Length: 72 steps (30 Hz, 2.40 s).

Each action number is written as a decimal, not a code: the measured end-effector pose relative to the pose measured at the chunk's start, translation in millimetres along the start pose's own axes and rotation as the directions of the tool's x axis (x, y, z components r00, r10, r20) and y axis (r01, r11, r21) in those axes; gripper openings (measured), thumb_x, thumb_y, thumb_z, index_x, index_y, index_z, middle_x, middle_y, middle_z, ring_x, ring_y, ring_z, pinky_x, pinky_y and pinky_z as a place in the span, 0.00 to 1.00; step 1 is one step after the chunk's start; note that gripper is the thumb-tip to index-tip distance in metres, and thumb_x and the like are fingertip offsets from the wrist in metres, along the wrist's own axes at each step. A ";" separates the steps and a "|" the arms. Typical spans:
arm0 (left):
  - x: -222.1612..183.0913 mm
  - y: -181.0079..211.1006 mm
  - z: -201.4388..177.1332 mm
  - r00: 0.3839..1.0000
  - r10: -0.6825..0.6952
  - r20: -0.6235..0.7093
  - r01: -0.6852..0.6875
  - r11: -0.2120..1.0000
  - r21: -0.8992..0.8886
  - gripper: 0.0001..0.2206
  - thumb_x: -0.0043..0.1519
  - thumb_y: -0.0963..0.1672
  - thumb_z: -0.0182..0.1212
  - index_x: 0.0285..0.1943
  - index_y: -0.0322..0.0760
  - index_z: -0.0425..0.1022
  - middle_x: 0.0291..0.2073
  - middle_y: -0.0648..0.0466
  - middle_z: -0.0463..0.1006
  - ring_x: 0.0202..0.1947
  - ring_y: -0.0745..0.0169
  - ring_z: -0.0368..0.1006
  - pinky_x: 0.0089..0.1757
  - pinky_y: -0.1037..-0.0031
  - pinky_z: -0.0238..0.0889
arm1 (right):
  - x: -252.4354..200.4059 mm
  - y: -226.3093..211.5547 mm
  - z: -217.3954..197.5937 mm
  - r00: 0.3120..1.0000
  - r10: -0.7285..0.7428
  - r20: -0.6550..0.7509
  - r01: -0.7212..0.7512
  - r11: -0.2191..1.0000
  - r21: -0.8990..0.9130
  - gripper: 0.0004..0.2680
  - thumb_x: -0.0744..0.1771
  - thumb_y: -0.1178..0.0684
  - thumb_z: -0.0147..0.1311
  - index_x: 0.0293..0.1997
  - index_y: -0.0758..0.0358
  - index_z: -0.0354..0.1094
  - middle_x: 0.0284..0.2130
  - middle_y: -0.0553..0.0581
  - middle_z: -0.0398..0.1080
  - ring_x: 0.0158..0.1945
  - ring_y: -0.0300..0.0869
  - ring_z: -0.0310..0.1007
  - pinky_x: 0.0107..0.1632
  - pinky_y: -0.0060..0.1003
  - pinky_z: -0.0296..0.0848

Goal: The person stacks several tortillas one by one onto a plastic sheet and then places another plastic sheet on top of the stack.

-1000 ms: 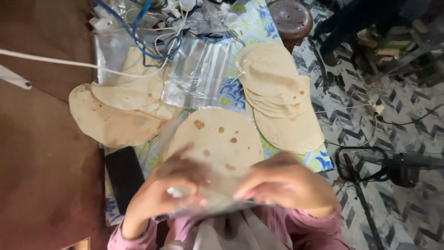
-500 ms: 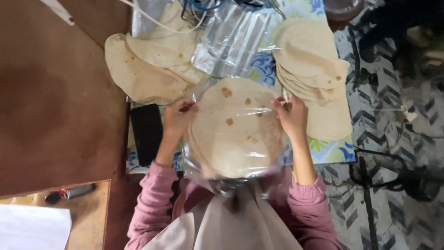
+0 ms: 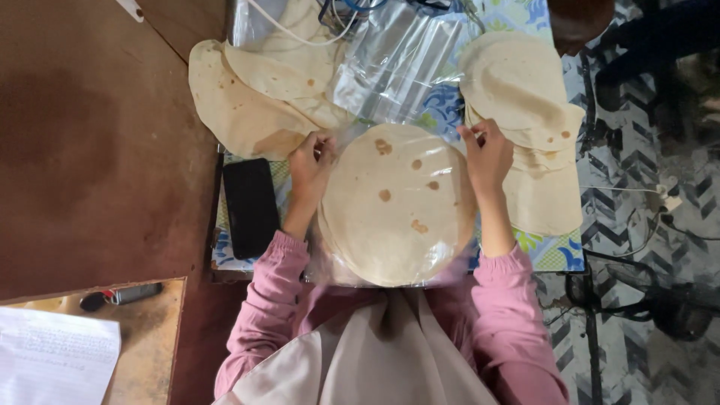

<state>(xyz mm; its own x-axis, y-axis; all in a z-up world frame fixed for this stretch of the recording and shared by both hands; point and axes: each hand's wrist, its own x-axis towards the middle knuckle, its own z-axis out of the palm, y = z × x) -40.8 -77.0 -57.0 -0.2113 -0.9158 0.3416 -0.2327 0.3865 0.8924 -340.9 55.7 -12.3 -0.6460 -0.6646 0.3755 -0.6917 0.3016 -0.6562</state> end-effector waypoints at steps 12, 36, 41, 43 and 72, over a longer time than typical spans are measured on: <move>-54.9 45.9 -65.1 0.927 -0.238 0.289 0.247 0.969 0.008 0.11 0.63 0.41 0.64 0.54 0.34 0.76 0.29 0.55 0.79 0.27 0.72 0.73 0.33 0.77 0.69 | -80.5 55.6 -45.6 0.945 0.132 0.300 -0.268 0.838 0.475 0.20 0.70 0.61 0.62 0.70 0.62 0.57 0.30 0.48 0.64 0.32 0.31 0.61 0.35 0.26 0.63; -113.5 30.8 -72.9 0.856 -0.426 0.294 0.436 0.899 0.035 0.08 0.68 0.42 0.60 0.44 0.27 0.75 0.27 0.51 0.79 0.27 0.69 0.75 0.34 0.77 0.70 | -154.1 37.2 -73.6 0.847 0.263 0.462 -0.516 0.615 0.596 0.21 0.67 0.66 0.55 0.69 0.63 0.58 0.34 0.51 0.69 0.34 0.32 0.67 0.37 0.27 0.69; -107.2 38.0 -71.1 0.833 -0.464 0.302 0.453 0.884 0.111 0.08 0.67 0.43 0.56 0.44 0.27 0.72 0.27 0.51 0.80 0.27 0.68 0.77 0.33 0.76 0.71 | -146.9 34.5 -73.6 0.837 0.257 0.483 -0.516 0.663 0.542 0.19 0.66 0.66 0.56 0.66 0.64 0.61 0.32 0.51 0.69 0.32 0.33 0.66 0.35 0.28 0.67; -109.3 25.2 -71.4 0.835 -0.456 0.308 0.443 0.889 0.118 0.09 0.68 0.43 0.55 0.44 0.28 0.71 0.27 0.50 0.80 0.27 0.67 0.78 0.34 0.76 0.72 | -148.1 37.2 -71.9 0.838 0.258 0.481 -0.510 0.686 0.520 0.19 0.66 0.66 0.56 0.65 0.64 0.61 0.32 0.51 0.69 0.30 0.34 0.66 0.33 0.28 0.66; -113.5 116.7 5.7 0.864 0.214 0.456 -0.425 0.796 0.431 0.34 0.62 0.52 0.58 0.75 0.32 0.57 0.74 0.40 0.55 0.76 0.40 0.45 0.69 0.45 0.29 | 79.6 130.2 60.2 0.895 -0.436 0.096 0.422 0.754 -0.503 0.17 0.69 0.45 0.56 0.65 0.57 0.69 0.65 0.64 0.64 0.66 0.58 0.65 0.62 0.54 0.63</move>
<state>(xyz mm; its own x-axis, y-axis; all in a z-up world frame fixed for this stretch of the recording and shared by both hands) -49.3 72.7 6.7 -0.6652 -0.6585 0.3520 -0.5048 0.7440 0.4378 -463.0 0.9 -107.3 -0.2450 -0.7918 0.5595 -0.9566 0.2912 -0.0069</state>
